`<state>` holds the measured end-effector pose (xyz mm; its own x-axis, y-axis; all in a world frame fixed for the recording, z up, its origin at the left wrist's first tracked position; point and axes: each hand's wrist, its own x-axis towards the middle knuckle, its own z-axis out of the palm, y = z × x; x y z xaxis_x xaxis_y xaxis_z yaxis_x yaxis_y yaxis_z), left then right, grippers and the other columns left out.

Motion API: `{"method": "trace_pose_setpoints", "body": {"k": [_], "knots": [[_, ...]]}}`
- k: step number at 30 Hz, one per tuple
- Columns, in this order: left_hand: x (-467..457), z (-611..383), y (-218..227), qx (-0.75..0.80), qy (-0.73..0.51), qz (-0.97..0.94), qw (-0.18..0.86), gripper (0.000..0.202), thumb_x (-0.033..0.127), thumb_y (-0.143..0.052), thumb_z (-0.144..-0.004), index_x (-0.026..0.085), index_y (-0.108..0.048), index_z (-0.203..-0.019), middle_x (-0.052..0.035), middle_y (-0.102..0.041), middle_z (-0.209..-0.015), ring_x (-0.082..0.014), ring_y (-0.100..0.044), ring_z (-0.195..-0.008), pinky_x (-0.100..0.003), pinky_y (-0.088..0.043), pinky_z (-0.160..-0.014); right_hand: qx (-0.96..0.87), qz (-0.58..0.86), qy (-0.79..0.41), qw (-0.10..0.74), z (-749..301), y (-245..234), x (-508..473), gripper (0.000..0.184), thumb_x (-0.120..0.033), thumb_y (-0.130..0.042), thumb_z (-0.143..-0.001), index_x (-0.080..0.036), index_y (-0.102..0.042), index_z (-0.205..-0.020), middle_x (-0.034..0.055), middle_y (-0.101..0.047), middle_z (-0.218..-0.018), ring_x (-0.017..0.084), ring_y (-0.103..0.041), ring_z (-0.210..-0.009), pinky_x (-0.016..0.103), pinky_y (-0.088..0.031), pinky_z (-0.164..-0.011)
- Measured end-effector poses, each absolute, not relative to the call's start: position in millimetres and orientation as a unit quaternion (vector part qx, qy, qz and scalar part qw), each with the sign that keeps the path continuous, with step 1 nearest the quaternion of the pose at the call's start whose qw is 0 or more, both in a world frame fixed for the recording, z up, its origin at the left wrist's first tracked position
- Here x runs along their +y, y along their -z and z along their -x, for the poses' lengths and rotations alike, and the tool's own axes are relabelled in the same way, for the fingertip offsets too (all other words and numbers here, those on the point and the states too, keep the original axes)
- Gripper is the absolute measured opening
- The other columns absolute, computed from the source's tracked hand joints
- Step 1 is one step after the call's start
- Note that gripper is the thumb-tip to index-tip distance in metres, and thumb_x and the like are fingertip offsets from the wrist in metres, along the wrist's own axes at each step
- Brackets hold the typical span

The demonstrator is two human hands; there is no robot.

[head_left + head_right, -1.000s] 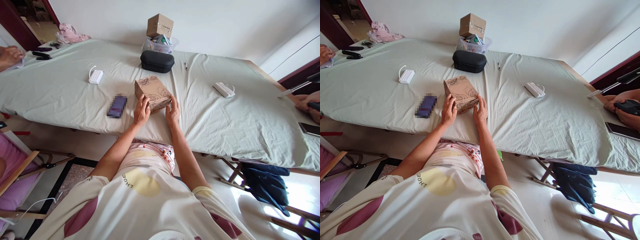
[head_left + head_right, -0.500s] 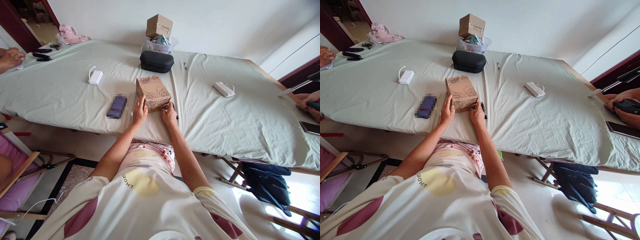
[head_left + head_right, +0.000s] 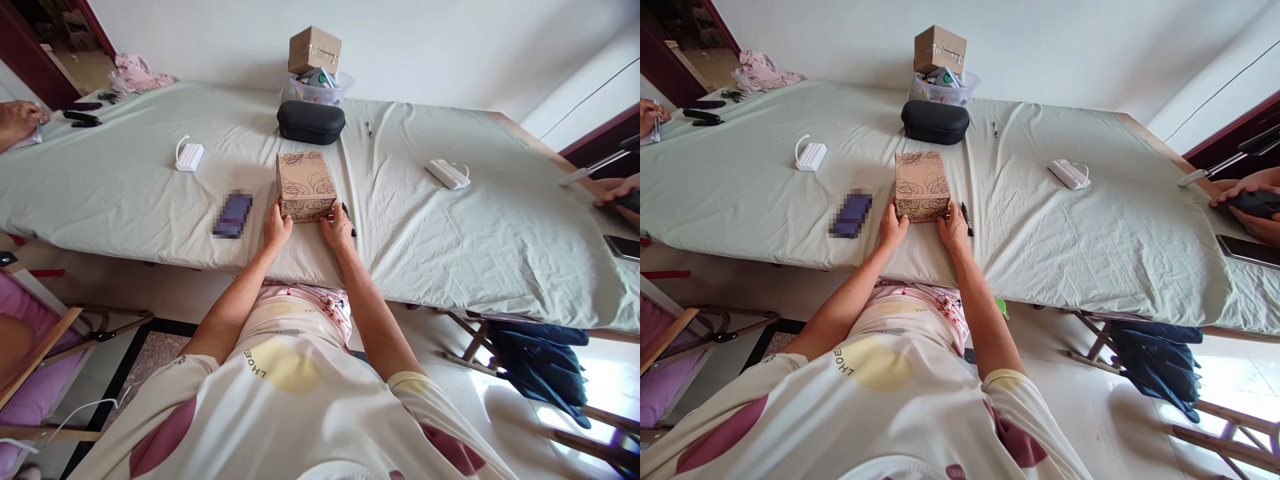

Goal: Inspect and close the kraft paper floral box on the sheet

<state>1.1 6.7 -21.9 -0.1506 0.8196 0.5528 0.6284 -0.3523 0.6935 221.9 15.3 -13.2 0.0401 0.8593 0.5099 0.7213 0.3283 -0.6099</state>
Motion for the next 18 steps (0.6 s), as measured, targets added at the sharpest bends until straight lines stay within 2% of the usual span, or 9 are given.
{"method": "trace_pose_setpoints", "body": {"k": [5,12,15,18], "knots": [[6.8,0.4,19.3,0.569,-0.501,-0.641,0.118,0.060,0.032,-0.058,-0.099,0.016,-0.050,-0.156,-0.0196,-0.065,-0.154,-0.0322,-0.063,-0.146,-0.051,-0.051,-0.127,-0.689,0.590,-0.092,0.411,-221.1,7.7,12.2,0.057,-0.030,-0.060,-0.088,-0.019,-0.055,-0.144,0.0138,-0.075,-0.118,0.027,-0.073,-0.095,0.050,-0.064,-0.097],[5.1,0.6,17.8,0.561,-0.524,-0.632,0.107,0.053,0.037,-0.055,-0.104,0.019,-0.053,-0.154,-0.0182,-0.067,-0.153,-0.0307,-0.065,-0.144,-0.050,-0.054,-0.124,-0.699,0.560,-0.093,0.436,-222.9,11.1,14.6,0.057,-0.034,-0.061,-0.089,-0.020,-0.055,-0.143,0.0112,-0.076,-0.113,0.024,-0.071,-0.088,0.046,-0.064,-0.092],[0.7,0.5,11.6,0.577,-0.519,-0.621,0.112,0.049,0.029,-0.055,-0.104,0.020,-0.054,-0.152,-0.0167,-0.068,-0.151,-0.0290,-0.066,-0.142,-0.047,-0.055,-0.123,-0.696,0.559,-0.104,0.438,-222.0,7.9,13.4,0.057,-0.032,-0.062,-0.087,-0.020,-0.055,-0.142,0.0099,-0.076,-0.110,0.023,-0.070,-0.087,0.045,-0.063,-0.092],[-6.0,-0.9,0.6,0.611,-0.493,-0.603,0.140,0.051,0.015,-0.058,-0.097,0.017,-0.057,-0.148,-0.0162,-0.068,-0.151,-0.0287,-0.065,-0.143,-0.044,-0.052,-0.126,-0.686,0.579,-0.125,0.422,-220.1,0.4,9.2,0.054,-0.029,-0.063,-0.084,-0.019,-0.057,-0.136,0.0084,-0.076,-0.103,0.024,-0.069,-0.086,0.045,-0.060,-0.093]]}}
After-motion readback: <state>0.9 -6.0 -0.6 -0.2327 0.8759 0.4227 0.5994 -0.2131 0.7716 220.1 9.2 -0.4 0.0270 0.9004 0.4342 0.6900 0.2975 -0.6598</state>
